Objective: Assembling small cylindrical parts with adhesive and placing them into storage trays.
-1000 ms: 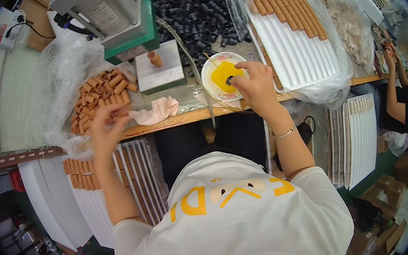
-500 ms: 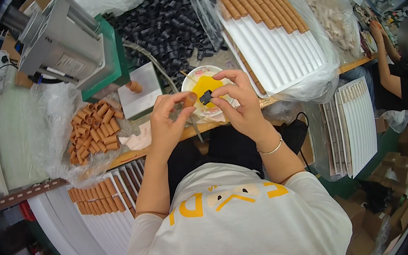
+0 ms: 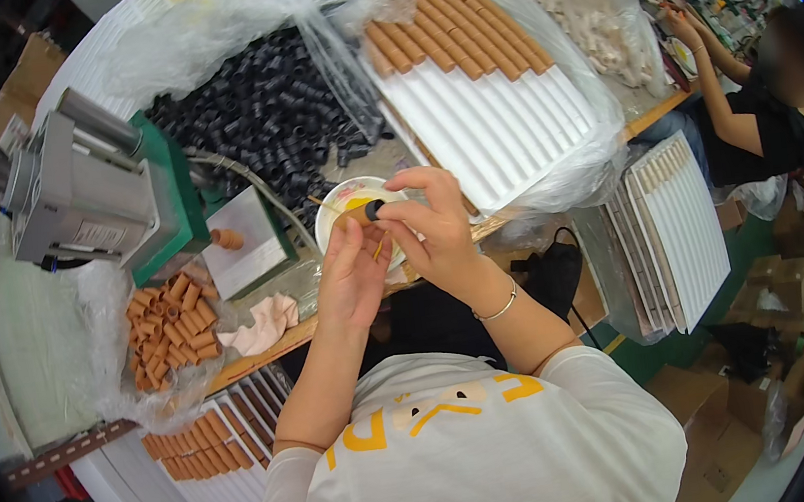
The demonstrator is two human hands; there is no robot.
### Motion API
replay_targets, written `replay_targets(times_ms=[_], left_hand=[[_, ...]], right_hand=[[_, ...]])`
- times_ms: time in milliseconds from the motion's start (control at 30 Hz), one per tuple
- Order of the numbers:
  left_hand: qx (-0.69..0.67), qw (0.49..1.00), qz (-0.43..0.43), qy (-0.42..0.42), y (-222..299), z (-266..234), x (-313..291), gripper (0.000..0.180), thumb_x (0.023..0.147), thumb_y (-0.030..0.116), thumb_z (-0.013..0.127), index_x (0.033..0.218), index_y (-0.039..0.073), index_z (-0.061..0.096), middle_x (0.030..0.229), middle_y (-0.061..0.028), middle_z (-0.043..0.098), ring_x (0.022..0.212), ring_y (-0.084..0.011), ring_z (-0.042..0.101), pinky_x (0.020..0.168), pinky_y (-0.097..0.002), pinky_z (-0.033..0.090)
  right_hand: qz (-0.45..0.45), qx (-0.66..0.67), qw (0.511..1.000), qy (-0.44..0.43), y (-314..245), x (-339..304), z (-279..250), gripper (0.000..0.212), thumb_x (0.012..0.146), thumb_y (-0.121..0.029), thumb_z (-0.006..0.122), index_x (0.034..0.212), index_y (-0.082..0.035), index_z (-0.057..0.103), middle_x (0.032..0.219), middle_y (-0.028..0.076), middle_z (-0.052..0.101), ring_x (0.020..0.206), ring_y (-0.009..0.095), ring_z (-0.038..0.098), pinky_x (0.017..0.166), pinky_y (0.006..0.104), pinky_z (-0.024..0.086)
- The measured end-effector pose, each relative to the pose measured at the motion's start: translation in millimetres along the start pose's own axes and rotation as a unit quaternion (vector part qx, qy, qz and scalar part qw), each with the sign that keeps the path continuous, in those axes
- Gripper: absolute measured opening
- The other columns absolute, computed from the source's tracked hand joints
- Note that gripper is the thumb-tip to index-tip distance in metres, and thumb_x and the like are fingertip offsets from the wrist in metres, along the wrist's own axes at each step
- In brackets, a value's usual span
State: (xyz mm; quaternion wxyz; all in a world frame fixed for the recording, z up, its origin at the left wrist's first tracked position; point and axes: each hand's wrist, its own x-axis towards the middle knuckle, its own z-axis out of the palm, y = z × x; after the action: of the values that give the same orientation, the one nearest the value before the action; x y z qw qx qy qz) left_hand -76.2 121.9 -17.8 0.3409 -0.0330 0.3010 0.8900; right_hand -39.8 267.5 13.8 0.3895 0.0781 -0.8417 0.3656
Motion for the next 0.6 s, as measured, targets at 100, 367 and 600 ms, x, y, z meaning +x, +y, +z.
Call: replay_targets(times_ms=[100,367,600], left_hand=[[-0.050,0.998,-0.030,0.016,3.8,-6.2,-3.2,0.027,0.097,0.027,0.058,0.119,0.012,0.055,0.115,-0.0007,0.060,0.107,-0.0129,0.054,0.094,-0.0303,0.043],[-0.028,0.998,0.045,0.039,25.2,-22.5,-18.0,0.016,0.094,0.016,0.062,0.107,0.010,0.057,0.110,-0.0029,0.063,0.102,-0.0127,0.058,0.084,-0.0269,0.047],[0.106,0.978,0.168,0.059,45.5,-35.5,-36.0,0.027,0.090,0.004,0.064,0.114,0.010,0.052,0.101,-0.0023,0.062,0.084,-0.0073,0.058,0.075,-0.0209,0.047]], right_hand=[[0.012,0.027,0.997,-0.075,15.4,13.2,-9.8,0.016,0.073,-0.006,0.074,0.088,-0.006,0.069,0.106,0.009,0.063,0.098,0.026,0.057,0.081,0.0364,0.044],[0.268,-0.357,0.895,0.008,208.1,62.3,-37.1,0.032,0.075,-0.027,0.079,0.093,-0.007,0.062,0.095,0.012,0.061,0.094,0.031,0.060,0.076,0.0428,0.049],[0.274,-0.420,0.865,-0.006,218.2,56.3,-31.1,0.035,0.074,-0.028,0.080,0.095,-0.007,0.062,0.096,0.010,0.065,0.093,0.029,0.063,0.077,0.0432,0.050]])
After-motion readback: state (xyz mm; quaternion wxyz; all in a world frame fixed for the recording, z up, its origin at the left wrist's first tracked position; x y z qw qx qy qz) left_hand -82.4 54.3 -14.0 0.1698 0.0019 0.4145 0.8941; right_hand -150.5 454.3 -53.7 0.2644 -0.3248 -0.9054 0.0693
